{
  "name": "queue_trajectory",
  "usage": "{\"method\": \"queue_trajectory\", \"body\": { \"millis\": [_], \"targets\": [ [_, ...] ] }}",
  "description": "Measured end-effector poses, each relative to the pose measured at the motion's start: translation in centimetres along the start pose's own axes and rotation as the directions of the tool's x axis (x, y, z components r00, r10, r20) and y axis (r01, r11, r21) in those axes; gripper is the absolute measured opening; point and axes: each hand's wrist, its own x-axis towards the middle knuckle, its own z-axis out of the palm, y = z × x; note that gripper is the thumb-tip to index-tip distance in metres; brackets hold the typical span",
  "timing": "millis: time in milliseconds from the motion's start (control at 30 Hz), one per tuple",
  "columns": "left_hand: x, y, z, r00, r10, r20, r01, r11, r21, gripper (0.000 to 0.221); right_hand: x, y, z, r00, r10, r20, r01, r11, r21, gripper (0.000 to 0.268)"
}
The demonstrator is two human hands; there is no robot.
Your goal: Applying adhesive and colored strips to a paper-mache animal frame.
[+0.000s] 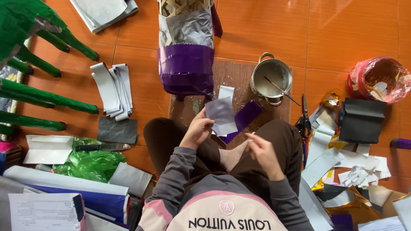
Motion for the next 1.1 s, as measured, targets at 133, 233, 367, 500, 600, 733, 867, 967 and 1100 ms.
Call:
{"method": "queue_trajectory", "body": {
  "millis": [133,233,367,500,600,733,867,967,1100],
  "targets": [
    [-0.6,1.3,0.8,1.0,-0.012,-0.011,0.011,1.0,-0.011,0.073,-1.0,-0.1,-1.5,0.977,-0.006,-0.212,-0.004,0.999,-0.045,0.037],
    [-0.8,1.2,1.3,0.999,-0.003,0.047,0.002,1.0,0.019,0.064,-2.6,-1.4,-0.6,0.974,-0.101,-0.204,0.095,0.995,-0.037,0.037],
    [1.3,0.0,0.6,0.993,-0.066,0.1,0.079,0.989,-0.129,0.043,-3.0,-1.4,0.4,0.899,-0.427,-0.093,0.384,0.873,-0.3,0.03],
    [1.6,1.2,1.3,0.997,-0.039,0.062,0.048,0.986,-0.158,0.045,-3.8,-0.3,-0.6,0.963,-0.267,-0.045,0.243,0.923,-0.297,0.028],
    [1.6,0.8,2.5,1.0,-0.007,0.005,0.008,0.995,-0.102,0.042,-4.2,-0.5,-1.1,0.967,-0.245,-0.076,0.213,0.932,-0.294,0.024],
    [2.4,0.6,4.3,0.995,0.095,-0.025,-0.097,0.99,-0.105,0.041,-4.5,0.2,-1.4,0.966,-0.258,-0.037,0.243,0.943,-0.229,0.023],
    [3.5,1.1,4.2,0.99,0.061,0.125,-0.028,0.967,-0.253,0.05,-4.5,1.6,-2.5,0.975,-0.152,-0.159,0.134,0.983,-0.123,0.024],
    [2.6,1.1,5.8,0.991,0.063,0.118,-0.026,0.957,-0.289,0.05,-5.2,-0.1,-1.8,0.948,-0.133,-0.288,0.107,0.989,-0.105,0.027],
    [2.2,0.7,6.8,0.981,0.055,0.188,0.001,0.959,-0.283,0.051,-4.3,-1.1,-0.8,0.804,-0.524,-0.282,0.382,0.818,-0.43,0.023]
  ]
}}
